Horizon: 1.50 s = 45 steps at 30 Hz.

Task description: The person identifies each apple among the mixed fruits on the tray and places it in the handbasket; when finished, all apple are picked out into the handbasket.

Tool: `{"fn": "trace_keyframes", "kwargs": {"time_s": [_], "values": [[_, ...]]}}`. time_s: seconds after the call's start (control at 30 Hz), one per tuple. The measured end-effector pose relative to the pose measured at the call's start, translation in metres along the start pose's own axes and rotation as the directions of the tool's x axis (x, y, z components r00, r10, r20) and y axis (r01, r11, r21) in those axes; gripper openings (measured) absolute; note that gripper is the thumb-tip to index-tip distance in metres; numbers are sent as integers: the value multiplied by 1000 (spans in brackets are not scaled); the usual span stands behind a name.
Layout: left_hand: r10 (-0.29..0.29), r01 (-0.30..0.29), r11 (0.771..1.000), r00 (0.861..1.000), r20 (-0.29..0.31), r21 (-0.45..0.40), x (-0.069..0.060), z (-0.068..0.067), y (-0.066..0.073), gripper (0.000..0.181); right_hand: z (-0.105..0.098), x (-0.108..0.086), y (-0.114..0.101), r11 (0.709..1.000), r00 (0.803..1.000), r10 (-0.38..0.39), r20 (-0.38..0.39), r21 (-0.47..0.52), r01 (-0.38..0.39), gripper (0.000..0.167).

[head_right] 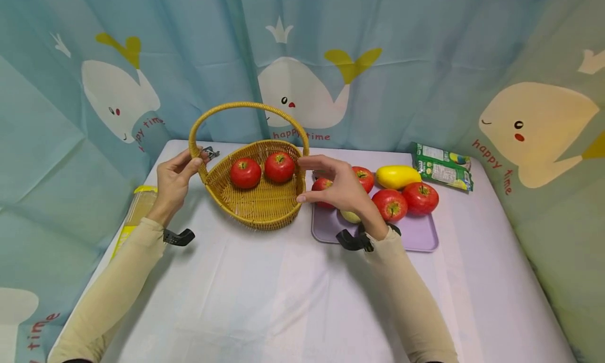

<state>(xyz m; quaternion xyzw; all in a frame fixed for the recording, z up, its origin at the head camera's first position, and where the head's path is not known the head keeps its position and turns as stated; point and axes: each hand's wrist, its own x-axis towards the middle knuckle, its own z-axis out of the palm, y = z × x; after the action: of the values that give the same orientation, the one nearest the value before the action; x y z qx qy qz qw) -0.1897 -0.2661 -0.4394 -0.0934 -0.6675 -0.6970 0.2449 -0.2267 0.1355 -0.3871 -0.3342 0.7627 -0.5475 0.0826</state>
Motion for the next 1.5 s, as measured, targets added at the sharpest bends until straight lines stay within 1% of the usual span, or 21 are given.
{"fn": "trace_keyframes", "kwargs": {"time_s": [0.17, 0.43, 0.53, 0.67, 0.73, 0.8, 0.9, 0.97, 1.03, 1.27, 1.4, 1.5], "values": [[-4, 4, 1000, 1000, -4, 13, -1, -1, 0, 29, -14, -20, 3, 1000, 997, 22, -68, -15, -23, 75], [-4, 4, 1000, 1000, -4, 20, -1, 0, 0, 31, -38, -46, 6, 995, 985, 93, -145, -25, -98, 70], [-4, 4, 1000, 1000, 3, 13, 0, 1, 0, 33, -46, -57, 7, 993, 979, 96, -179, -50, -106, 69], [-1, 1, 1000, 1000, 0, 8, 1, 2, -1, 32, -59, -69, 7, 995, 970, 74, -232, -45, -86, 71], [-1, 1, 1000, 1000, -7, 8, 1, 2, -1, 30, -66, -75, 7, 996, 962, 69, -262, -29, -80, 72], [-2, 2, 1000, 1000, -9, 10, 0, 2, -1, 30, -73, -81, 6, 996, 954, 64, -292, -47, -82, 71], [-5, 5, 1000, 1000, -10, 17, 0, 1, 0, 30, -82, -93, 7, 988, 940, 77, -331, -103, -117, 71], [-6, 6, 1000, 1000, -9, 23, 0, 1, 0, 30, -88, -100, 8, 978, 930, 96, -356, -142, -155, 72], [-6, 6, 1000, 1000, -9, 24, 0, 1, 0, 30, -94, -107, 11, 968, 919, 109, -379, -170, -185, 74], [-15, 15, 1000, 1000, -6, 8, 0, 1, -1, 30, -112, -128, 28, 947, 893, 88, -441, -241, -212, 80], [-17, 17, 1000, 1000, -3, 8, 0, 1, 0, 31, -124, -144, 39, 929, 864, 97, -494, -267, -257, 80], [-10, 10, 1000, 1000, -2, 14, 0, 1, 0, 31, -133, -155, 47, 914, 842, 130, -524, -265, -306, 81]]}}
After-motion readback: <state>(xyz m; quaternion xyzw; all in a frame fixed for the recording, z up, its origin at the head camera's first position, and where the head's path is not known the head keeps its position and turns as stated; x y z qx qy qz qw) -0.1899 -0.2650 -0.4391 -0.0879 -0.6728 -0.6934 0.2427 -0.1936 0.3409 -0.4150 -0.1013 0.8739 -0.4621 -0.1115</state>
